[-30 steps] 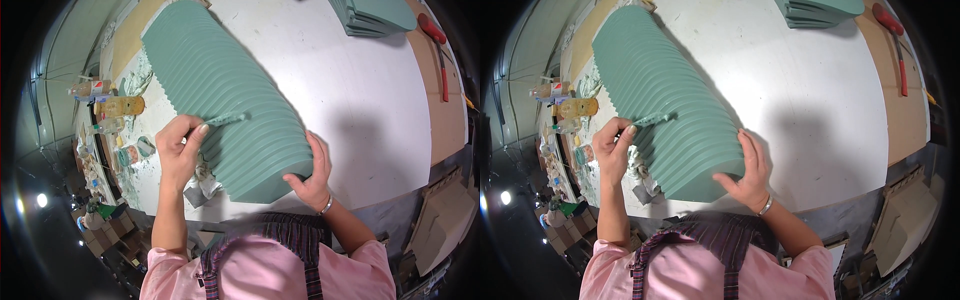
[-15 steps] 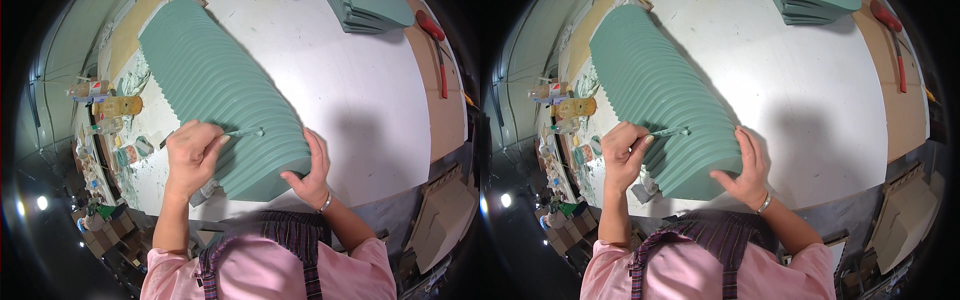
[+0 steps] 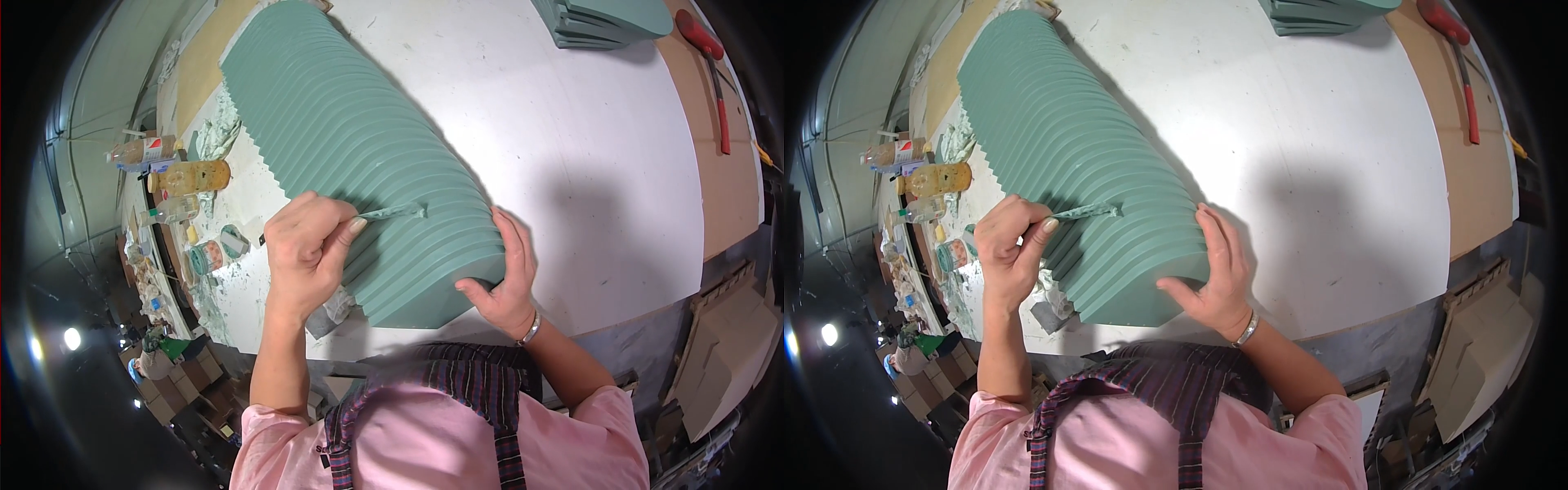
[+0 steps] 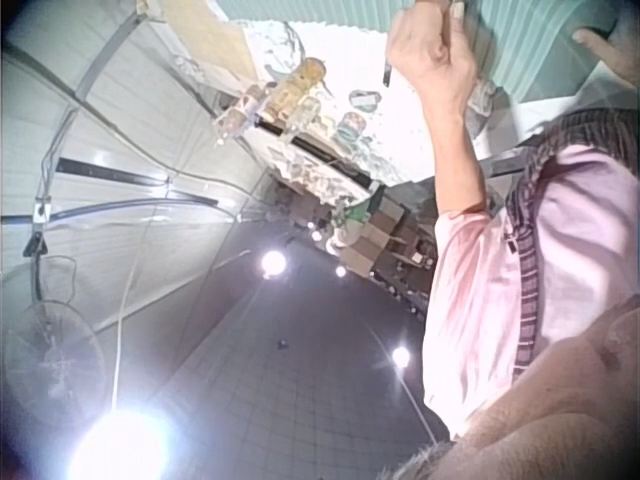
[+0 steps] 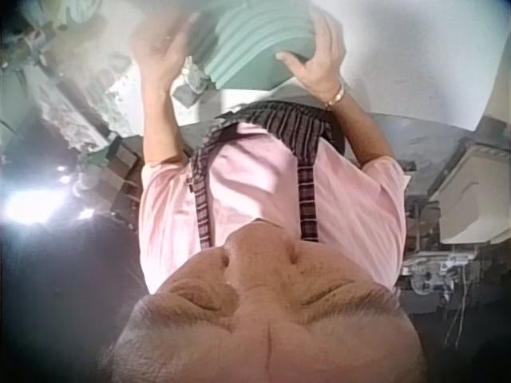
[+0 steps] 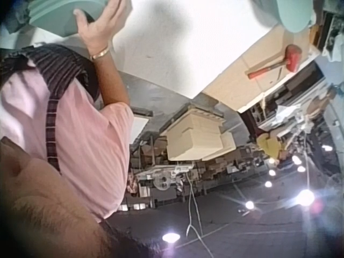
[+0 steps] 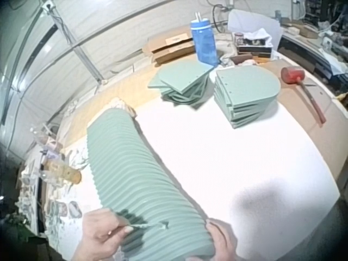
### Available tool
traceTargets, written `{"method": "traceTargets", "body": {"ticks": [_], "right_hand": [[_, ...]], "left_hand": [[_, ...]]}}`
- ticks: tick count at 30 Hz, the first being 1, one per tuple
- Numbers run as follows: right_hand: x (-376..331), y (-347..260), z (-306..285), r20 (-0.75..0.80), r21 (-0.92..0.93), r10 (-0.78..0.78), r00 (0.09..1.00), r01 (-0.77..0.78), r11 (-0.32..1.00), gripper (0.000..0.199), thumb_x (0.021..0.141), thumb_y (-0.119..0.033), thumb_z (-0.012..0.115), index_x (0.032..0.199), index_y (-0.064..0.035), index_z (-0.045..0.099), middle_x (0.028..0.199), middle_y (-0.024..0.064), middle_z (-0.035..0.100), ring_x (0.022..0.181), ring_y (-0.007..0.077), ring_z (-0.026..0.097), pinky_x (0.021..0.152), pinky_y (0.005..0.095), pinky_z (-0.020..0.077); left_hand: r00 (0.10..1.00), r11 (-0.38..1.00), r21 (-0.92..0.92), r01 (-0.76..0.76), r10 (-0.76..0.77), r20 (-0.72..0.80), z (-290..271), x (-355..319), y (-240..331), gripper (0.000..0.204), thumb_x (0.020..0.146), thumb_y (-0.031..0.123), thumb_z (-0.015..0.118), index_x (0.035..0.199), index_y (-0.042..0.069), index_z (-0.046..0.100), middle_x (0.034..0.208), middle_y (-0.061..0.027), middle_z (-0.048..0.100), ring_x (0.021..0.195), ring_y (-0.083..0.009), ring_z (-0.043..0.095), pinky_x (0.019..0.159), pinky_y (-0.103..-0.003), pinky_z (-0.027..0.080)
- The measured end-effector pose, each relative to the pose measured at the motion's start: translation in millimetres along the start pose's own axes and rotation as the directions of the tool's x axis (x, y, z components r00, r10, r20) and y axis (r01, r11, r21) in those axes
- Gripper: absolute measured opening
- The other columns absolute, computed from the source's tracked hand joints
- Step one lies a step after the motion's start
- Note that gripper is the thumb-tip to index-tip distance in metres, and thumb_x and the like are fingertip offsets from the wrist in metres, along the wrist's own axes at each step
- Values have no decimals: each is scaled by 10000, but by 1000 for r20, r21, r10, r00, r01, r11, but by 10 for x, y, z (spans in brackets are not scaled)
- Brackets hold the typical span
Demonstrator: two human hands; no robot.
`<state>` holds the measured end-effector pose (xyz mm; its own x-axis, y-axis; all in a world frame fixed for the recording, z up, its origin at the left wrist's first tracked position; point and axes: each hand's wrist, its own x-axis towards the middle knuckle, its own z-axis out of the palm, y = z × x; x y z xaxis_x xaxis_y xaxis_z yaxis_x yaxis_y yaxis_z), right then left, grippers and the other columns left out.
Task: The person scrapes excess material from the grooves of a green foam part using a small tool and wipes the surface with a white cloth.
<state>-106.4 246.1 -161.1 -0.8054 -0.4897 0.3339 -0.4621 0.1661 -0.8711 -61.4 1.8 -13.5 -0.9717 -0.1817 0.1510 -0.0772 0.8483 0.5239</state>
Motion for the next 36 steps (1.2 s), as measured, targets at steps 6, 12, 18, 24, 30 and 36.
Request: {"method": "traceTargets", "body": {"ticks": [6,12,18,24,30,36], "right_hand": [[0,6,2,-7,5,-6,1000,6,1000,933,746,-433,852,1426,52,435,1360,272,533,1207,401,570,1015,453,481],[-8,1,4,2,11,4,1000,-4,1000,936,742,-418,858,1430,48,428,1373,269,524,1219,401,563,1024,455,474],[-16,8,2,13,13,3,1000,-3,1000,946,737,-411,863,1439,41,418,1389,264,513,1239,401,548,1039,460,461],[-10,4,-5,10,19,5,1000,-5,1000,943,739,-409,862,1438,43,419,1393,265,508,1235,401,550,1037,459,463],[-6,0,-15,14,11,7,1000,-7,1000,938,743,-411,858,1437,43,421,1390,266,509,1232,397,553,1033,455,468],[-6,-5,-12,9,-3,6,1000,-6,1000,938,737,-422,861,1428,42,431,1383,260,514,1222,394,560,1021,450,479]], "left_hand": [[1000,1000,0,6,-6,-4,-1,-44,-14,123,767,29,749,772,-9,632,638,-78,525,589,-219,479,544,-336,361],[990,988,71,-138,140,-25,-33,-92,-40,158,675,-24,746,814,-7,672,639,-76,517,591,-237,482,542,-348,369],[963,943,213,-256,269,-36,0,-35,-77,177,643,38,769,795,70,683,643,-32,532,601,-214,513,524,-333,393],[920,888,264,-377,393,-7,33,66,-92,249,568,9,753,808,32,693,645,-63,543,614,-225,541,538,-335,415],[892,838,345,-422,452,-7,50,94,-106,157,652,84,727,803,98,687,672,0,580,625,-175,555,529,-309,397],[860,811,352,-468,509,-29,106,167,-88,189,627,84,706,814,95,682,690,-2,598,643,-176,581,537,-302,409]]}}
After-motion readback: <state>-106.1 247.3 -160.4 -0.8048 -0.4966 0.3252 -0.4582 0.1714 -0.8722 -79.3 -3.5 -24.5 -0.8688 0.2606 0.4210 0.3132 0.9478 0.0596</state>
